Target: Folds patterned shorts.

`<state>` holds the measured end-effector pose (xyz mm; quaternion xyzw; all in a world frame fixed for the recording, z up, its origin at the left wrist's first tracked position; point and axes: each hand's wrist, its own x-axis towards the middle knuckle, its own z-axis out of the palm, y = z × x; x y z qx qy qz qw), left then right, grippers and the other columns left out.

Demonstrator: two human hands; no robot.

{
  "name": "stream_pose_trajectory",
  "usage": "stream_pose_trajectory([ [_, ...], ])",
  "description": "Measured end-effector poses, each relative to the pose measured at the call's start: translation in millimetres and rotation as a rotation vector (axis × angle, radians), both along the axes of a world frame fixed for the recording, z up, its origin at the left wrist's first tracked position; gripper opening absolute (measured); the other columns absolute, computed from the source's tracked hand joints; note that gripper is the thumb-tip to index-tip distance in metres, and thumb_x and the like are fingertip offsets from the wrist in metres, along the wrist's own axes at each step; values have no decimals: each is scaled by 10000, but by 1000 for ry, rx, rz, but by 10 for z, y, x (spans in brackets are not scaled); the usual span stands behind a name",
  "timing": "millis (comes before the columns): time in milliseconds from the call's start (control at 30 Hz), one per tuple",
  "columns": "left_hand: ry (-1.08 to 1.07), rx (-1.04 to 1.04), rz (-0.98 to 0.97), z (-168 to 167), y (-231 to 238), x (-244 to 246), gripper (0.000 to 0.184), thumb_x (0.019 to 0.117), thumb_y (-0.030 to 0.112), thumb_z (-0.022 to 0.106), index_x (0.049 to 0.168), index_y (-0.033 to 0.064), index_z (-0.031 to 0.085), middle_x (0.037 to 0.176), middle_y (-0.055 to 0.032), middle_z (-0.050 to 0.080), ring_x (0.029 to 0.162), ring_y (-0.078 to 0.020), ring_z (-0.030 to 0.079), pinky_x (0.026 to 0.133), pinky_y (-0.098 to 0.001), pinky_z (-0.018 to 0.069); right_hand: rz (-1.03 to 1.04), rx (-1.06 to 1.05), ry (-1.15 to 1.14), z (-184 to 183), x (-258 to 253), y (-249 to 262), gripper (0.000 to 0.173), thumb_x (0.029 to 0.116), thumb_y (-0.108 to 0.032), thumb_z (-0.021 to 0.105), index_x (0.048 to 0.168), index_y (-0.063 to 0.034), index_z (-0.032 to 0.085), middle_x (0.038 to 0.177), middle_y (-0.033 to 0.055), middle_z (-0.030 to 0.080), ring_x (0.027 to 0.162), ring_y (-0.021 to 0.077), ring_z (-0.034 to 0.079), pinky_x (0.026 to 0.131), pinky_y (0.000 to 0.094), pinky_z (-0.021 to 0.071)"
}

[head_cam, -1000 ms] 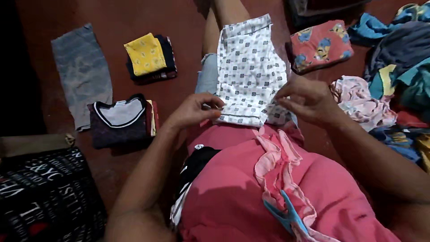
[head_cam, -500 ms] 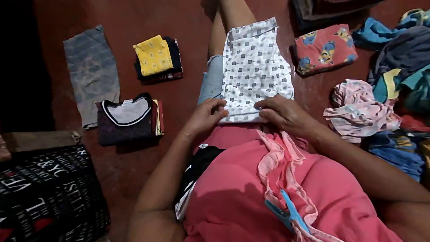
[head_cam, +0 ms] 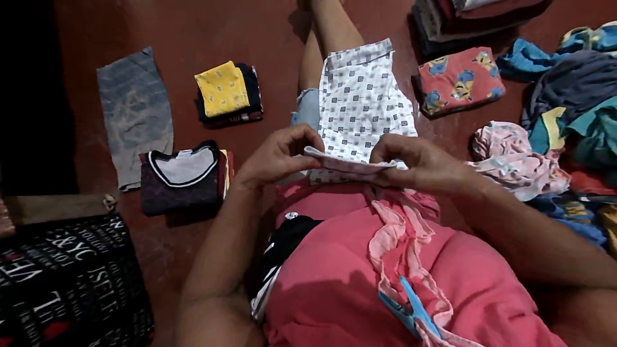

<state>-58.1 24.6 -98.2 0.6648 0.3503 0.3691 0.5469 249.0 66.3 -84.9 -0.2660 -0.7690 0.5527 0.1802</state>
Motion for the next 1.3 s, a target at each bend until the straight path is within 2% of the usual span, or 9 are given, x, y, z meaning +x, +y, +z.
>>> stream_pose_trajectory([
  [167, -527, -121, 198, -52, 577, 110, 322, 909, 229, 761, 1202, 171, 642, 1057, 47, 747, 904, -76, 720, 809, -281, 618, 0, -44, 167, 434, -135, 745, 135, 962, -31, 552, 1072, -106, 576, 886, -77, 674, 733, -3, 630, 679, 200, 561],
  [267, -627, -306, 230, -315, 988, 155, 550, 1063, 534, 370, 1433, 135, 452, 1259, -38, 683, 1124, -186, 674, 965, -405, 569, -233, -170, 346, 237, -285, 1379, 173, 958, 4, 539, 1073, -123, 562, 917, -58, 675, 800, 44, 665, 757, 257, 595],
  [367, -330, -681, 387, -585, 1097, 295, 791, 1036, 681, 138, 1472, 90, 430, 1213, -97, 677, 1046, -217, 682, 894, -423, 577, -582, -442, 263, -235, -331, 1674, 261, 1019, -83, 534, 1280, -72, 545, 1022, 40, 670, 854, 123, 676, 767, 329, 599],
  [567, -81, -739, 386, -687, 855, 432, 294, 1093, 287, 463, 1246, 55, 561, 888, -38, 664, 768, -140, 676, 735, -340, 595, -743, -498, 79, -614, -312, 1707, 272, 963, -14, 586, 1232, -45, 565, 998, 71, 651, 818, 142, 660, 744, 344, 587],
  [700, 60, -618, 442, -564, 845, 477, 226, 1040, 116, 553, 1241, 14, 560, 940, -72, 669, 769, -126, 665, 722, -315, 585, -683, -443, 128, -405, -419, 1757, 280, 967, -7, 572, 1243, -50, 548, 1018, 73, 652, 831, 146, 668, 753, 342, 593],
  [900, 178, -640, 515, -557, 671, 437, 385, 1018, 169, 615, 1354, 11, 515, 1017, -145, 679, 830, -207, 686, 754, -391, 596, -676, -437, 80, -502, -461, 1771, 294, 973, -25, 587, 1264, -40, 550, 1023, 86, 651, 823, 155, 665, 743, 349, 591],
  [1067, 280, -642, 497, -511, 483, 429, 585, 968, 135, 686, 1468, 30, 400, 1115, -176, 668, 923, -220, 680, 828, -406, 581, -728, -411, 22, -652, -392, 1825, 419, 886, 46, 635, 1288, -16, 535, 1042, 107, 645, 812, 169, 664, 721, 357, 596],
  [1200, 360, -600, 457, -398, 356, 376, 679, 954, 114, 707, 1512, 38, 327, 1106, -181, 663, 852, -206, 686, 779, -381, 592, -732, -180, -102, -565, -279, 1770, 590, 897, -46, 653, 1444, -26, 433, 1242, 177, 606, 952, 244, 656, 766, 419, 578],
  [1300, 455, -613, 405, -354, 230, 307, 614, 964, 147, 701, 1469, 13, 380, 1097, -160, 686, 827, -176, 675, 743, -359, 573, -610, 36, -199, -334, -94, 1396, 481, 968, -95, 591, 1423, -15, 456, 1218, 178, 630, 903, 251, 694, 729, 430, 608],
])
